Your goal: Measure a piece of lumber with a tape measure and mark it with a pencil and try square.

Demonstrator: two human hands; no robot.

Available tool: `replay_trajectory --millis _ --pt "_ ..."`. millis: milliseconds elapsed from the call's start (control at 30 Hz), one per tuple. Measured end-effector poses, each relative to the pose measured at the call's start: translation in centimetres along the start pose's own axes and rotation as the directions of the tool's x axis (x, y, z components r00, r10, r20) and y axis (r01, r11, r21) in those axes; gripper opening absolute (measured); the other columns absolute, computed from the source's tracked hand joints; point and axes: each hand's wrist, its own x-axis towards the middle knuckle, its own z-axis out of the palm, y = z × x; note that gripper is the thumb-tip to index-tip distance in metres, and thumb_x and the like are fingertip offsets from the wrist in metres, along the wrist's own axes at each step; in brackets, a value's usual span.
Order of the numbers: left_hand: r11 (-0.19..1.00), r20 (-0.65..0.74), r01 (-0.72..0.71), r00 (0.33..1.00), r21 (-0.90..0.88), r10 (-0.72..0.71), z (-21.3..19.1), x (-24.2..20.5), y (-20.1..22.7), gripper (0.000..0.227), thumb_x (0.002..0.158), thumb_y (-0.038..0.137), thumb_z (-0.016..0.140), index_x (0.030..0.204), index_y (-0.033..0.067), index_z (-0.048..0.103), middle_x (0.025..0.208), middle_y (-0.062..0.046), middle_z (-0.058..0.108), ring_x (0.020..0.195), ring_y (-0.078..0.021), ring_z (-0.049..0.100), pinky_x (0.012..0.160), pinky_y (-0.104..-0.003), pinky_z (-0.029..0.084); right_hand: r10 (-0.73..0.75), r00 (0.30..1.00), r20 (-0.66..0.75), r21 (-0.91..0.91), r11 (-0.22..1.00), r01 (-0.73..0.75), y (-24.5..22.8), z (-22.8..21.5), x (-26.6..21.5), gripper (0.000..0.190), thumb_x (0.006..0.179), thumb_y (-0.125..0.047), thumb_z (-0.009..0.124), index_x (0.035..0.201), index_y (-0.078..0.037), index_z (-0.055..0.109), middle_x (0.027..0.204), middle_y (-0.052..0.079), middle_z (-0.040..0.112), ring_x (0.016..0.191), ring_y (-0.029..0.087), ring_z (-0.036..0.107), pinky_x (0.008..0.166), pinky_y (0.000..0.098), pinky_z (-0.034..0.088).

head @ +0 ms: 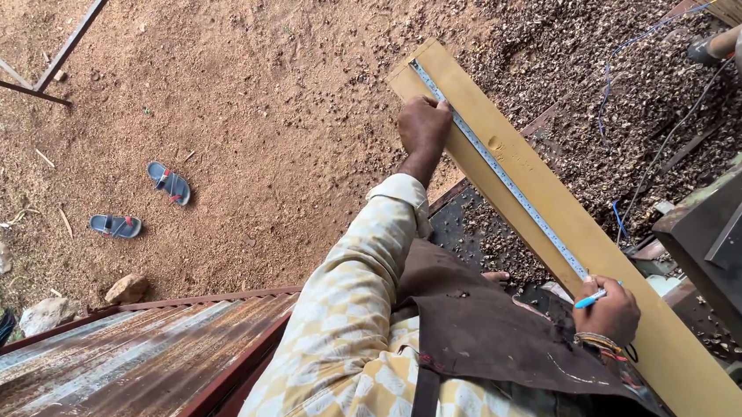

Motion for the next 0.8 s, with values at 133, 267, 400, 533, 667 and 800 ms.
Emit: replay_trajectory --millis 133,267,400,533,667,800 --pt "1.000 0.015 0.023 1.000 0.013 -0.023 0.0 0.0 0.2 0.024 0.092 0.033 0.072 0.100 0.0110 0.079 0.087 -0.007 0.078 0.069 -0.0155 0.075 0.065 -0.032 0.064 -0.028 0.999 0.020 0.017 0.999 0.028 0.7 0.4 0.0 0.023 0.100 -0.031 0.068 0.098 -0.010 0.076 0.089 0.020 0.071 0.091 0.041 0.068 0.084 0.0521 0.055" --pt "0.999 0.022 0.038 0.999 0.027 -0.039 -0.4 -0.3 0.7 0.025 0.092 0.034 0.072 0.102 0.0118 0.079 0.087 -0.007 0.078 0.070 -0.0154 0.076 0.067 -0.032 0.065 0.013 1.000 0.019 0.030 0.999 -0.014 0.0 0.0 0.0 0.021 0.098 -0.030 0.070 0.103 -0.011 0.077 0.094 0.020 0.071 0.089 0.042 0.068 0.081 0.0526 0.055" --pt "0.995 0.010 0.088 0.996 0.040 -0.089 -1.2 -0.9 1.2 0.027 0.090 0.037 0.075 0.103 0.0138 0.080 0.088 -0.006 0.079 0.073 -0.0163 0.076 0.071 -0.033 0.062 0.096 0.995 0.019 0.081 0.992 -0.097 -0.5 -0.2 -0.1 0.021 0.095 -0.030 0.073 0.104 -0.011 0.077 0.095 0.020 0.072 0.090 0.042 0.070 0.080 0.0526 0.056" --pt "0.988 -0.016 0.146 0.989 0.041 -0.145 -0.9 -0.6 1.3 0.028 0.085 0.041 0.076 0.102 0.0181 0.081 0.089 -0.005 0.080 0.075 -0.0169 0.076 0.074 -0.034 0.062 0.128 0.991 0.027 0.087 0.988 -0.130 -0.4 0.0 0.0 0.020 0.094 -0.029 0.074 0.103 -0.012 0.078 0.095 0.019 0.072 0.089 0.042 0.070 0.078 0.0531 0.055" --pt "0.999 -0.030 0.029 0.999 0.039 -0.028 2.4 4.7 -3.9 0.034 0.080 0.042 0.079 0.102 0.0166 0.082 0.093 -0.009 0.079 0.084 -0.0229 0.075 0.080 -0.039 0.060 0.163 0.986 -0.031 0.128 0.979 -0.158 1.0 1.3 -0.3 0.021 0.096 -0.031 0.076 0.101 -0.011 0.076 0.096 0.019 0.072 0.089 0.041 0.070 0.079 0.0523 0.056" --pt "0.994 -0.061 -0.057 0.996 0.092 0.063 2.9 5.4 -4.1 0.046 0.067 0.045 0.082 0.101 0.0142 0.081 0.099 -0.012 0.079 0.092 -0.0277 0.076 0.086 -0.041 0.059 0.061 0.995 -0.082 0.168 0.985 -0.047 1.8 -0.7 -1.2 0.023 0.096 -0.033 0.077 0.097 -0.011 0.073 0.092 0.018 0.071 0.090 0.043 0.069 0.079 0.0533 0.054"
